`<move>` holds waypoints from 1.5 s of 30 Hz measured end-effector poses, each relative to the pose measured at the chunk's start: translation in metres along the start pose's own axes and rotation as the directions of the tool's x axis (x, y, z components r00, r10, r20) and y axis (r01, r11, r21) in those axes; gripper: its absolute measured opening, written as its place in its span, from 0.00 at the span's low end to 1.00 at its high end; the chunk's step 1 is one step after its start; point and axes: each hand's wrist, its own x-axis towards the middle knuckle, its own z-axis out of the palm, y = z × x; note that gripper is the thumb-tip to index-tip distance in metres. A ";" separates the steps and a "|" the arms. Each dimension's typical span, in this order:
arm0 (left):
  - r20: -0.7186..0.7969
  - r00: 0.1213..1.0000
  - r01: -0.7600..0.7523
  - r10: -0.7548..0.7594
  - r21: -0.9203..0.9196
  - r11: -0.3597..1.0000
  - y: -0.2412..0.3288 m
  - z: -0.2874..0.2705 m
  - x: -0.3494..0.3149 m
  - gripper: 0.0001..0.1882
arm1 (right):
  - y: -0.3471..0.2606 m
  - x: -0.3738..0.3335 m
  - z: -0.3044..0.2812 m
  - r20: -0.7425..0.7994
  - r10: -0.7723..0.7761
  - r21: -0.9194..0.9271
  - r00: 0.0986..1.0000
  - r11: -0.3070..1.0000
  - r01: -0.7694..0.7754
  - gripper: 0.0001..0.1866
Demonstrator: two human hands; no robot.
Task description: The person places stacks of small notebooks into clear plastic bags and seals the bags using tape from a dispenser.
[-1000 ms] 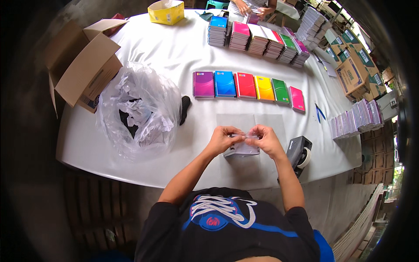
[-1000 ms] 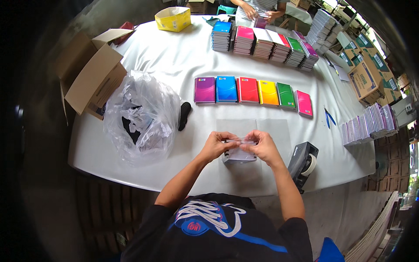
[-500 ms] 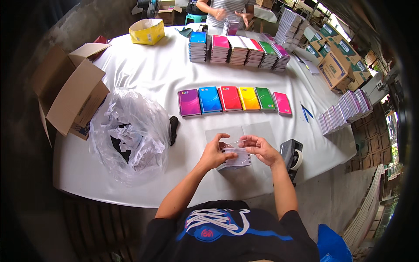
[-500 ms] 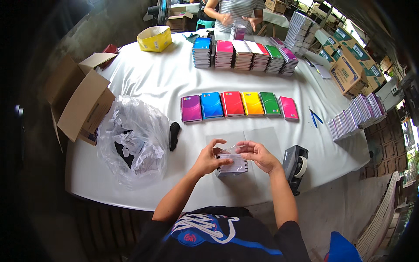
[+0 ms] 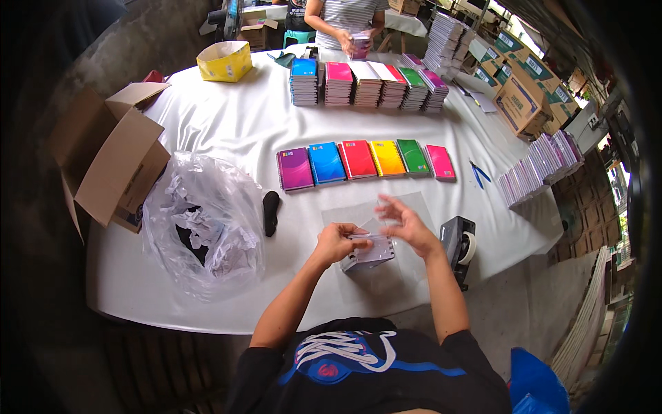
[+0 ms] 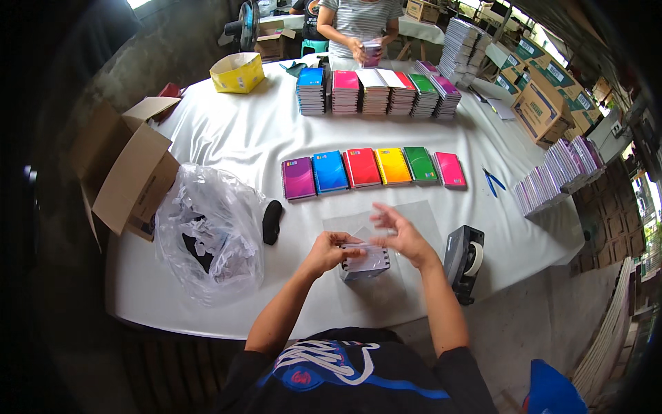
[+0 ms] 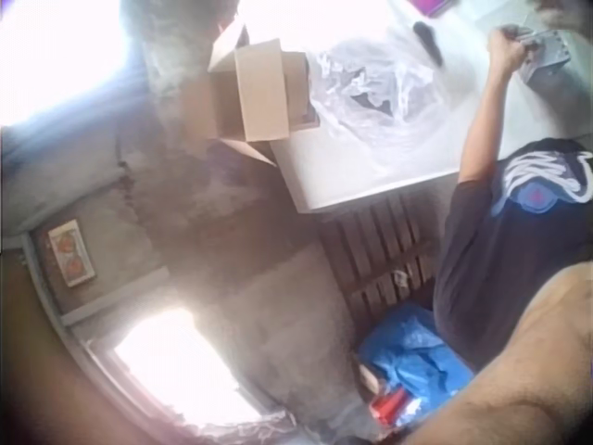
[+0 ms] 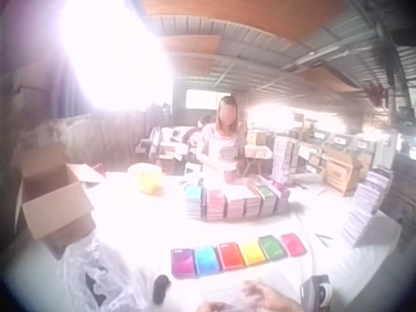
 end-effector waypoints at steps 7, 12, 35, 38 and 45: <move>-0.167 0.976 -0.101 0.141 0.229 0.968 0.008 0.006 -0.004 0.13 | 0.036 0.004 -0.024 0.125 0.250 -0.353 0.960 0.915 -0.193 0.14; 0.026 0.994 -0.092 0.104 -0.297 0.951 -0.009 0.001 -0.005 0.11 | 0.024 -0.002 -0.020 0.098 0.114 -0.542 0.989 0.839 -0.043 0.13; 0.047 0.703 -0.440 0.710 0.813 0.381 0.005 0.018 -0.052 0.21 | 0.017 -0.044 0.026 0.129 -0.414 -0.972 0.901 0.129 0.198 0.06; 0.033 0.676 -0.447 0.736 0.812 0.375 0.004 0.022 -0.053 0.13 | 0.012 -0.054 0.030 0.182 -0.358 -0.981 0.916 -0.002 0.194 0.08; 0.029 0.543 -0.484 0.839 0.827 0.285 -0.005 0.023 -0.054 0.08 | 0.006 -0.104 0.000 0.028 -0.217 -0.843 0.976 0.519 0.140 0.17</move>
